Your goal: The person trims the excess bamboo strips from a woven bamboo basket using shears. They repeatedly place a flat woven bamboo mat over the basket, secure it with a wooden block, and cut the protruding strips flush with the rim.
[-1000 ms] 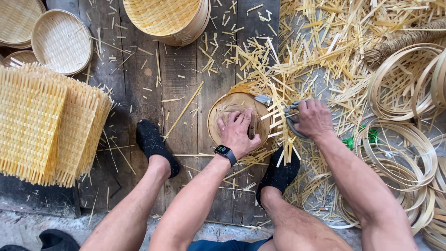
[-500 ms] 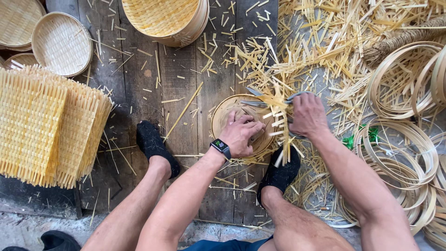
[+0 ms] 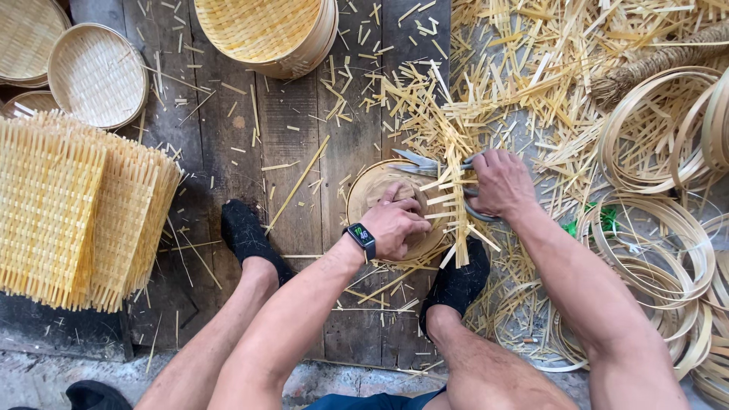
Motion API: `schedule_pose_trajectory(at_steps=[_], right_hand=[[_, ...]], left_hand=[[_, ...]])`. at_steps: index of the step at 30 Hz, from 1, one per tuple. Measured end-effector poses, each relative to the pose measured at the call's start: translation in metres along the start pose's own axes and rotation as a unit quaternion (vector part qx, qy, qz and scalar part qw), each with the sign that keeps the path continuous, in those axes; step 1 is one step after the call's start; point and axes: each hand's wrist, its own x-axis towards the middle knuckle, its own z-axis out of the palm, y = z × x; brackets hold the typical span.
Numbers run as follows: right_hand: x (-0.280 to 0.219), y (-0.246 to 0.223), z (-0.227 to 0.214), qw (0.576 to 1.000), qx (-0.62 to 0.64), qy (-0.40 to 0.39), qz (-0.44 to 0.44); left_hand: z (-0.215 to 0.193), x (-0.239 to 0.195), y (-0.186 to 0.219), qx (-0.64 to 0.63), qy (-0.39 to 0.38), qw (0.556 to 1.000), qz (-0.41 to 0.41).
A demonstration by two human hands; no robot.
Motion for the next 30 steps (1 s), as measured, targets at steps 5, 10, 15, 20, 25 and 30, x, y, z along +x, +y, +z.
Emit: schedule_pose_trajectory(at_steps=[5,10,15,20,25,30], right_hand=[[0.001,0.024,0.018,0.972,0.123,-0.173,0.102],[-0.006,0.089,0.033,0.885,0.218,-0.192,0.365],[-0.047,0.116,0.021,0.825,0.247,-0.314,0.399],[-0.116,0.111,-0.017,0.786,0.316,-0.443,0.293],[-0.094,0.071,-0.021,0.756,0.305,-0.574,0.079],[-0.007,0.103,0.002,0.820,0.290,-0.476,0.132]], left_hand=[[-0.013,-0.004,0.003,-0.033,-0.026,0.999,-0.003],[-0.011,-0.005,0.003,-0.291,0.131,0.941,-0.114],[-0.008,-0.011,-0.046,-0.179,0.353,0.853,-0.339],[0.020,-0.017,-0.090,-0.251,0.216,0.828,-0.452],[0.031,0.003,-0.107,-0.402,0.170,0.783,-0.443],[0.029,0.007,-0.115,-0.343,0.145,0.811,-0.451]])
